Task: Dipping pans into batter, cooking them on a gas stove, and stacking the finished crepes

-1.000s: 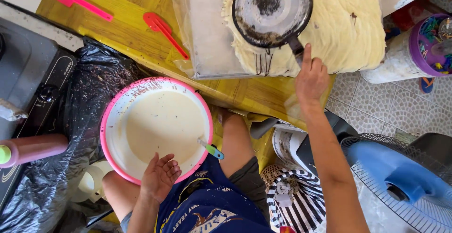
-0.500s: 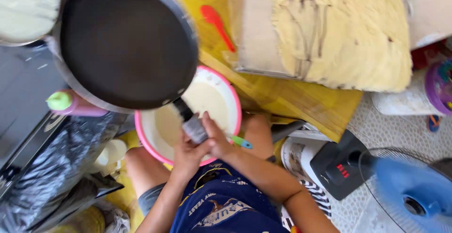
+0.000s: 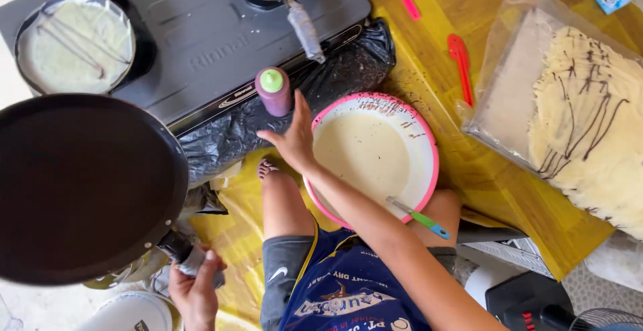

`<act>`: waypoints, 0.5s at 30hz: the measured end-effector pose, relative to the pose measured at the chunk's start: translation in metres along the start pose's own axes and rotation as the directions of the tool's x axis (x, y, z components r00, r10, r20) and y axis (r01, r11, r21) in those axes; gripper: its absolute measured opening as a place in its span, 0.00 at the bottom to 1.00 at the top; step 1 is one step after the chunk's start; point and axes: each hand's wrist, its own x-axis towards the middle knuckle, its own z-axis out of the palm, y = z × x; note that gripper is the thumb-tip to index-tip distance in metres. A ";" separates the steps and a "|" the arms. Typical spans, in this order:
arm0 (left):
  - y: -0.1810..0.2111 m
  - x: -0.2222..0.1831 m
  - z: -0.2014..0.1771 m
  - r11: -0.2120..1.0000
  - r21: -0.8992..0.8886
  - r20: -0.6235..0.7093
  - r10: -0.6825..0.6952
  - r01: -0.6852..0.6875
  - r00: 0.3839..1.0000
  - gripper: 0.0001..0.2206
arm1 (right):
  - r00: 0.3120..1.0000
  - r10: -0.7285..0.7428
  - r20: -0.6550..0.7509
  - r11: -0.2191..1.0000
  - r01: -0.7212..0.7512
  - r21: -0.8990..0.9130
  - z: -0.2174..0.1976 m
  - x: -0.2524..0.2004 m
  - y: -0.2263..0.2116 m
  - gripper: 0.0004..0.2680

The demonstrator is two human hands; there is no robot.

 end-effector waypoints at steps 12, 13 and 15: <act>-0.018 -0.018 0.049 0.949 0.077 0.206 -0.314 0.305 0.927 0.07 | 0.975 -0.209 -0.069 0.788 0.210 0.578 -0.051 0.068 0.044 0.28; -0.016 -0.018 0.056 0.949 0.072 0.208 -0.317 0.308 0.926 0.07 | 0.975 -0.210 -0.065 0.791 0.209 0.575 -0.092 0.057 0.037 0.28; -0.012 -0.020 0.072 0.897 0.299 0.313 -0.414 0.325 0.855 0.12 | 0.981 -0.193 0.032 0.847 0.151 0.509 -0.178 0.032 0.024 0.23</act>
